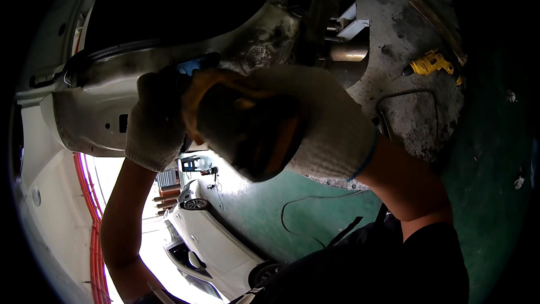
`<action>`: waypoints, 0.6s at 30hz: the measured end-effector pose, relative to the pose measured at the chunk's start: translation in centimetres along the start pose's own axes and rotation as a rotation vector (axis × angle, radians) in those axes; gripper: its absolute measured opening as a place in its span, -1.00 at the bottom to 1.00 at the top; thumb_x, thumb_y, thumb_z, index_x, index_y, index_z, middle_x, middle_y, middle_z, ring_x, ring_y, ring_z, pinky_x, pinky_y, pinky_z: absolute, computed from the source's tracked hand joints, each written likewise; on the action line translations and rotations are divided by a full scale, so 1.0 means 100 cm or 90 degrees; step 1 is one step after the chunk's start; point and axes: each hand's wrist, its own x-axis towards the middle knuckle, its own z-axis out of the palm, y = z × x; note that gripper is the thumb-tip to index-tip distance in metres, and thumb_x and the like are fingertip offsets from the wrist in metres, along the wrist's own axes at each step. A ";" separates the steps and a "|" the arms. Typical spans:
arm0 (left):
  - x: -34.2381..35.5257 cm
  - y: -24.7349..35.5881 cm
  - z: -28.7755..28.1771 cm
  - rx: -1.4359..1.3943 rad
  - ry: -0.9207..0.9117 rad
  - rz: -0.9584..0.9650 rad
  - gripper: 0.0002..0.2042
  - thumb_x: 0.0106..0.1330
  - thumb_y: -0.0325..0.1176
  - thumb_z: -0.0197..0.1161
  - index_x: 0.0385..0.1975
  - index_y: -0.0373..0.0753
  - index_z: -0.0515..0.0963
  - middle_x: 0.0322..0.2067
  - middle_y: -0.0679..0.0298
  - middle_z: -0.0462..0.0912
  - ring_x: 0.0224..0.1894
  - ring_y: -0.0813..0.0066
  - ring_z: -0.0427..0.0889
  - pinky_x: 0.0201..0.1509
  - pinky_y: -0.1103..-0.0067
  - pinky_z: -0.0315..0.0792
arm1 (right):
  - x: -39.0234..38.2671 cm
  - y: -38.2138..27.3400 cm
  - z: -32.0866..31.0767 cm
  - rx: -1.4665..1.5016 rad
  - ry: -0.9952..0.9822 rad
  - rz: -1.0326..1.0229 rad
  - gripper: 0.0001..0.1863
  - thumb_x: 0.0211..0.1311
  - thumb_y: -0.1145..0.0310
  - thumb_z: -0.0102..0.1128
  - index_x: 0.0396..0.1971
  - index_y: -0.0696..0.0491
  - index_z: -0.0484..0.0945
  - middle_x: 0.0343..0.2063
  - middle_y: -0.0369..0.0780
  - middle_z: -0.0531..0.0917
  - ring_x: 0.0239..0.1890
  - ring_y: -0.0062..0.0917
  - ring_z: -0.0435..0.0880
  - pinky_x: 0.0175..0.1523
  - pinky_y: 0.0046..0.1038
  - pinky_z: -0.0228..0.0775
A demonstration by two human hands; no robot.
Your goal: The person uses a yellow power drill to fasten screws into the rear bumper area of a white car. After securing fasteners, the person aligns and fits a black plastic bumper trim piece along the lower edge of the bumper, pressing it into place.
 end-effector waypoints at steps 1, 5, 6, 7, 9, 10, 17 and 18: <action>0.000 -0.003 0.002 -0.002 0.005 0.017 -0.31 0.31 0.02 0.52 0.11 -0.28 0.22 -0.32 -0.15 0.77 -0.27 -0.19 0.82 -0.23 0.17 0.75 | -0.001 -0.006 0.003 -0.067 0.002 -0.021 -0.30 0.29 0.37 0.52 0.36 0.20 0.41 0.22 -0.07 0.66 0.18 -0.40 0.75 0.24 -0.34 0.73; 0.000 -0.005 0.003 -0.003 0.011 0.057 -0.30 0.30 -0.01 0.53 0.12 -0.30 0.20 -0.32 -0.17 0.76 -0.29 -0.20 0.82 -0.25 0.17 0.76 | 0.000 0.041 -0.025 0.287 -0.065 -0.012 -0.31 0.32 0.44 0.46 0.40 0.22 0.38 0.25 -0.05 0.64 0.21 -0.37 0.73 0.27 -0.31 0.71; 0.001 -0.005 0.002 -0.018 0.008 0.039 -0.29 0.31 0.04 0.52 0.12 -0.29 0.22 -0.28 -0.16 0.76 -0.25 -0.16 0.83 -0.22 0.21 0.75 | -0.003 0.046 -0.034 0.330 -0.070 -0.007 -0.31 0.33 0.43 0.45 0.40 0.22 0.37 0.25 -0.05 0.63 0.21 -0.36 0.73 0.27 -0.30 0.71; 0.000 -0.003 0.001 -0.031 0.001 0.019 -0.29 0.31 0.09 0.51 0.13 -0.28 0.24 -0.23 -0.15 0.76 -0.21 -0.12 0.84 -0.19 0.25 0.74 | -0.003 0.043 -0.034 0.326 -0.066 0.001 -0.32 0.34 0.43 0.43 0.40 0.22 0.37 0.25 -0.04 0.63 0.21 -0.35 0.73 0.27 -0.30 0.71; -0.002 -0.003 0.000 -0.050 -0.009 -0.009 -0.28 0.32 0.12 0.50 0.14 -0.28 0.25 -0.18 -0.14 0.77 -0.17 -0.07 0.85 -0.15 0.29 0.73 | -0.001 0.032 -0.032 0.252 -0.056 0.003 -0.33 0.37 0.42 0.40 0.40 0.23 0.36 0.26 -0.03 0.63 0.22 -0.34 0.72 0.27 -0.29 0.71; -0.001 -0.003 0.000 -0.055 -0.011 -0.014 -0.28 0.31 0.12 0.51 0.13 -0.28 0.25 -0.17 -0.13 0.77 -0.16 -0.06 0.85 -0.14 0.30 0.73 | -0.001 0.027 -0.031 0.224 -0.053 0.001 -0.34 0.38 0.41 0.39 0.40 0.23 0.36 0.26 -0.02 0.62 0.22 -0.33 0.72 0.27 -0.28 0.71; -0.002 -0.004 -0.001 -0.038 -0.020 -0.032 -0.26 0.30 0.12 0.52 0.14 -0.28 0.24 -0.19 -0.09 0.77 -0.19 0.01 0.85 -0.15 0.30 0.75 | 0.004 0.015 -0.024 0.115 -0.051 -0.003 -0.39 0.46 0.39 0.28 0.41 0.26 0.33 0.27 0.02 0.61 0.24 -0.28 0.71 0.26 -0.24 0.71; -0.003 -0.004 0.000 -0.041 -0.010 -0.013 -0.27 0.31 0.12 0.51 0.14 -0.28 0.24 -0.20 -0.09 0.77 -0.20 0.01 0.85 -0.16 0.30 0.74 | 0.006 0.013 -0.023 0.095 -0.052 -0.005 -0.39 0.47 0.38 0.26 0.41 0.26 0.33 0.27 0.02 0.60 0.24 -0.27 0.71 0.26 -0.24 0.71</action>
